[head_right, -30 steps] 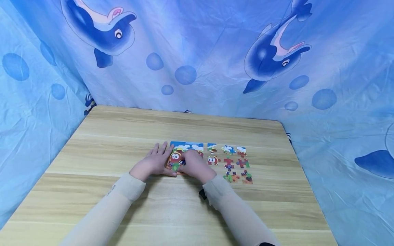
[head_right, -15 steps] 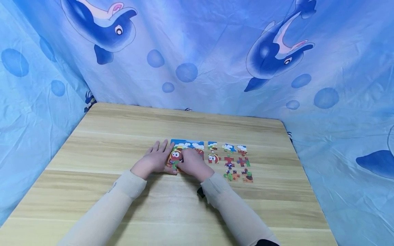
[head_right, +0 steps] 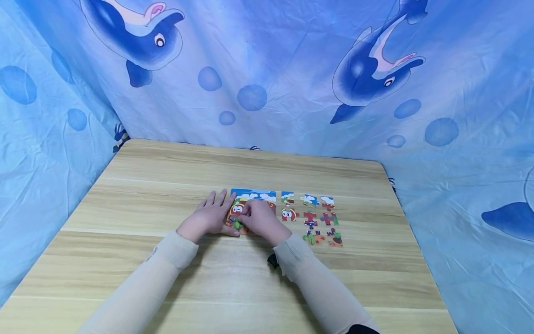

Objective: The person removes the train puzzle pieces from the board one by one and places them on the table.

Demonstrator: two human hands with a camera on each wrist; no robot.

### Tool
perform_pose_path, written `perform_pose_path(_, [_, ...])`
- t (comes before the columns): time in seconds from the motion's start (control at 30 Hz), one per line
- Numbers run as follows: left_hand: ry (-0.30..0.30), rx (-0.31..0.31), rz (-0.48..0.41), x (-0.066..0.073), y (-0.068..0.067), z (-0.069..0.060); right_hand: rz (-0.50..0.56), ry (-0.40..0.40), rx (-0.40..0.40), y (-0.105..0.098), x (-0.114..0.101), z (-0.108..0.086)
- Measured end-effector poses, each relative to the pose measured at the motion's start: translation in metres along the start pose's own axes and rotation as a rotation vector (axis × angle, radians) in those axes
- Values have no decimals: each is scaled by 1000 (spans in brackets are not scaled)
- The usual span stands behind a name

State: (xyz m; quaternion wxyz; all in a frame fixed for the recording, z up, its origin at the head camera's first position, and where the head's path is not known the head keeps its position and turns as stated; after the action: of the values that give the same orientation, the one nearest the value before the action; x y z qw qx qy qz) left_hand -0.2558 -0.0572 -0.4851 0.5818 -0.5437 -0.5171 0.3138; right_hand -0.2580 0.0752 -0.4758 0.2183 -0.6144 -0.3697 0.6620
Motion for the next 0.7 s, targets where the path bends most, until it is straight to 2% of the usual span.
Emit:
perform_pose_path(0.17, [4,2,10,0,0,0,71,-22,17,-6,2,-2])
perform_pose_path(0.37, [9,3,2,2,-2,0,178,49,52,-35,24,-12])
perform_pose_path(0.53, [6,4,-15,2,-1,1,148,49,75,-66,47,-25])
perform_pose_path(0.7, [-5,0,-13,0,1,1,109,69,53,-91,73,-39])
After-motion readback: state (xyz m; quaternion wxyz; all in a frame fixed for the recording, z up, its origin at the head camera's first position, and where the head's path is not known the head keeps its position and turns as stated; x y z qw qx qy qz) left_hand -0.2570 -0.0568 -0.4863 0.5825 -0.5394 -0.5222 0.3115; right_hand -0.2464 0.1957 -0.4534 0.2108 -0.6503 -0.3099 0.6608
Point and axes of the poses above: each hand's wrist, its own z-axis towards the middle knuckle, its own y-axis out of the palm, x = y × z, the point moved 8 cm from there along z, towards the middle knuckle, and after that the axes turned 12 degrees about x, right-handed, at the moved point
